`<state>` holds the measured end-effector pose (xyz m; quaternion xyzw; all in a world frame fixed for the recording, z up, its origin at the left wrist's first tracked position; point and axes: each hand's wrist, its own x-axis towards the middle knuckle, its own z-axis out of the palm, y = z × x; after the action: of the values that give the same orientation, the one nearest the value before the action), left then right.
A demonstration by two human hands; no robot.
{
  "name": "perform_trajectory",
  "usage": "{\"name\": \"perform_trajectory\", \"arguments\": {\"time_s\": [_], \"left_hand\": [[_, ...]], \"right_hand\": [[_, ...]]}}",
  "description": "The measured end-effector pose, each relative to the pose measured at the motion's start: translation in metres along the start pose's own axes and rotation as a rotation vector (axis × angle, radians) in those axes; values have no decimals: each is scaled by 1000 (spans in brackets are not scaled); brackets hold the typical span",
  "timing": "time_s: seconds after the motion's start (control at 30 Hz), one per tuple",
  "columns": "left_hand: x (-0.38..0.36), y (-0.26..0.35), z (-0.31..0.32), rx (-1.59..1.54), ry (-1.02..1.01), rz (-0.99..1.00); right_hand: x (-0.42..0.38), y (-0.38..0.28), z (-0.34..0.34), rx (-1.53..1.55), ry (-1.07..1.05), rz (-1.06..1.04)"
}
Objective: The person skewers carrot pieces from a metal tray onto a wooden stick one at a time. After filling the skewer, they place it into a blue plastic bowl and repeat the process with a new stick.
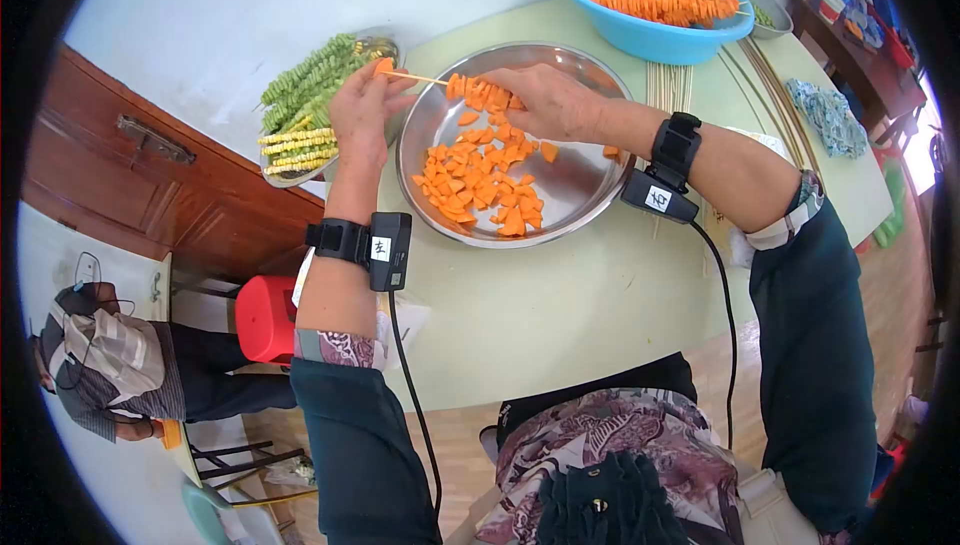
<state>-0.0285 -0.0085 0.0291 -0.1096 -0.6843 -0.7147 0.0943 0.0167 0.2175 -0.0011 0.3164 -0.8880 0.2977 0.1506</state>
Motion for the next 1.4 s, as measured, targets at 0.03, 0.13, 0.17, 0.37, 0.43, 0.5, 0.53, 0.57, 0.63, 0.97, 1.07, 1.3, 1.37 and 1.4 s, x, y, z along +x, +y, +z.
{"name": "perform_trajectory", "arguments": {"time_s": [0.03, 0.13, 0.17, 0.37, 0.43, 0.5, 0.53, 0.57, 0.63, 0.97, 1.07, 1.3, 1.37, 1.4], "left_hand": [[0, 1, 0, -1, 1, -2], [-1, 2, 0, 21, 27, -3], [-1, 2, 0, 32, 24, 4], [-2, 4, 3, 52, 38, 17], [-3, 4, 2, 50, 44, 21], [-3, 3, 3, 64, 66, 26], [-3, 3, 3, 64, 65, 26], [-3, 2, 3, 70, 73, 38], [-3, 1, 3, 77, 83, 50], [-2, -2, 2, 424, 76, 260], [-3, -2, 2, 516, 74, 324], [-8, 8, 8, 603, 68, 382], [-5, 6, 6, 602, 54, 395], [-3, 4, 4, 601, 41, 410]], "right_hand": [[0, 0, 0, -15, -9, 19], [1, -3, -2, -36, -55, 63], [1, -1, -1, -36, -54, 64], [0, 0, 0, -9, -15, 53], [1, -2, -1, -5, -54, 81], [0, -5, -2, -29, -53, 77], [-1, -8, -4, -54, -53, 74], [-1, -11, -6, -55, -53, 75], [-1, -16, -10, -76, -125, 126], [0, -11, 0, -38, -145, 155], [-1, -15, -3, 63, -119, 71], [0, -30, -20, 568, -330, 328], [0, -28, -17, 549, -336, 341], [1, -19, -8, 379, -250, 240]]}}
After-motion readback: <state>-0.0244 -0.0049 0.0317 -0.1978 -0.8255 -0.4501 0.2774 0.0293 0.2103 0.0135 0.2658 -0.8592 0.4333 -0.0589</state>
